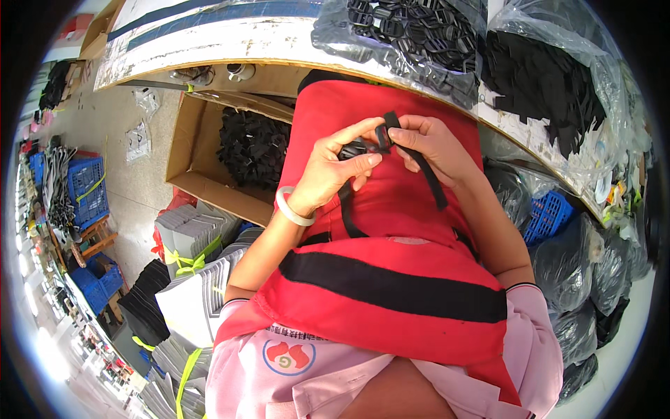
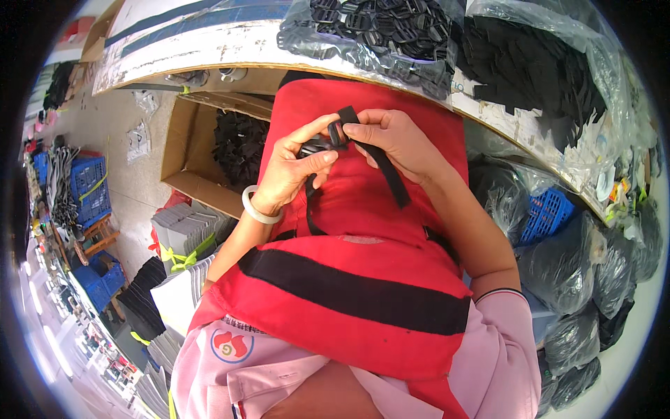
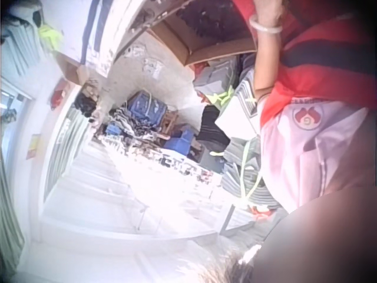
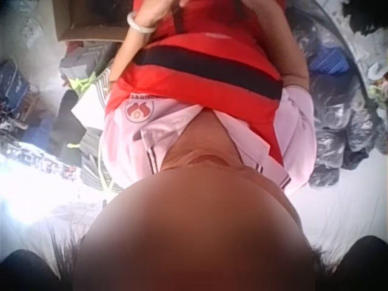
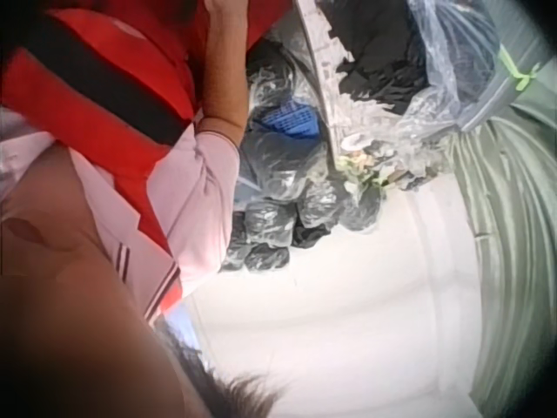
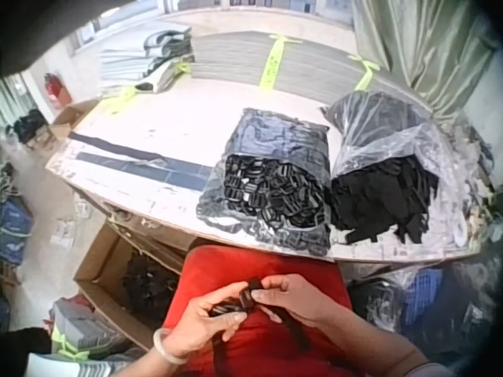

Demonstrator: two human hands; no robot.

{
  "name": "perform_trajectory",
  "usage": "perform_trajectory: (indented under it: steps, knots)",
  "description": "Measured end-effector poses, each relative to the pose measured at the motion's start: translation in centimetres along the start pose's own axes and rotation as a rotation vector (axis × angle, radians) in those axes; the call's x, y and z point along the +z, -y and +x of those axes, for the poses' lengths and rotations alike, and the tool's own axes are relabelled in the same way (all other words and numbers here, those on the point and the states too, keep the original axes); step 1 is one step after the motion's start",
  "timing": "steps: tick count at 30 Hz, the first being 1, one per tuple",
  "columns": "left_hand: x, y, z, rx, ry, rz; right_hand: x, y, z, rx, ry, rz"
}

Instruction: The recorder is threading webbing through plastic buckles to assemble strap components.

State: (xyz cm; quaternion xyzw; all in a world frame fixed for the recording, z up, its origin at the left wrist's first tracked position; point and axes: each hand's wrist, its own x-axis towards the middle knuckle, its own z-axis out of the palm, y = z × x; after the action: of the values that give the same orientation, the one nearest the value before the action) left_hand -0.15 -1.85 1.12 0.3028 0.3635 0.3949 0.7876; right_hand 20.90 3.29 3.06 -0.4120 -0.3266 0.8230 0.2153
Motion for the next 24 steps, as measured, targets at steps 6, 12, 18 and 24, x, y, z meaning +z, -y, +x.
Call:
perform_trajectory:
  steps: [6, 12, 18, 24]
  knots:
    - [1.0, 0.5, 0.4, 0.128, -0.077, 0.000, 0.7, -1.0, 0.5, 0.040, 0.083, 0.149]
    - [-2.5, 2.5, 1.1, -0.110, 0.204, -0.946, 0.0, -1.6, 0.3, -0.041, 0.072, 0.273]
    - [-2.4, 3.2, 1.3, -0.178, 0.171, -0.872, 3.1, -3.1, 0.8, -0.054, 0.130, 0.192]
    - [-1.2, 2.1, 0.1, 0.066, -0.105, -0.276, 1.0, -2.9, 0.6, 0.037, 0.136, 0.344]
